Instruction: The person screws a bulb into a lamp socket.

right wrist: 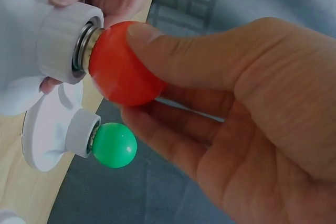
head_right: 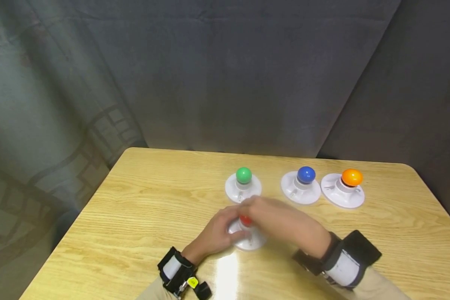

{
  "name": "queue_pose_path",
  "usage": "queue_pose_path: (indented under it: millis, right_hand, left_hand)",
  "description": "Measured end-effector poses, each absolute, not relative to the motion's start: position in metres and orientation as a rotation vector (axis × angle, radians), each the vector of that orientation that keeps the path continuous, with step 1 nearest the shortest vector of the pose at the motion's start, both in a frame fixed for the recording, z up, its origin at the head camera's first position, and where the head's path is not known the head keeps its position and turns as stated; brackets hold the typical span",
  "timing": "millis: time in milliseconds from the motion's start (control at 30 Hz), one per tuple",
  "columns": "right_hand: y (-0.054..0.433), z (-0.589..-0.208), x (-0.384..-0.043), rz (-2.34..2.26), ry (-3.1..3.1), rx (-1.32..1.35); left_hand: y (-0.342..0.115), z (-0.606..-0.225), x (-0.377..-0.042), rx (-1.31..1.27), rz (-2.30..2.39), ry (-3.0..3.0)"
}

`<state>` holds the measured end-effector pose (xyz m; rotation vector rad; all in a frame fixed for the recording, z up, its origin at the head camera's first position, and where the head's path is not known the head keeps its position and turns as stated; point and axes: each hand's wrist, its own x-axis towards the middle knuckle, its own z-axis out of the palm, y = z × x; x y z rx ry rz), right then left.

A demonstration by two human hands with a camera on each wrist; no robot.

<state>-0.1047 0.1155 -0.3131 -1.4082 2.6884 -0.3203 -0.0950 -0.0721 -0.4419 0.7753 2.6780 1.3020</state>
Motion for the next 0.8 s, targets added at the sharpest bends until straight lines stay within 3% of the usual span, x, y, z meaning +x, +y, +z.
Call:
queue_pose_path:
  millis: [800]
  right_hand:
    - [0.099, -0.324, -0.1, -0.323, 2.944, -1.215]
  left_hand:
    - [-0.072, -0.444, -0.097, 0.92, 1.342, 2.704]
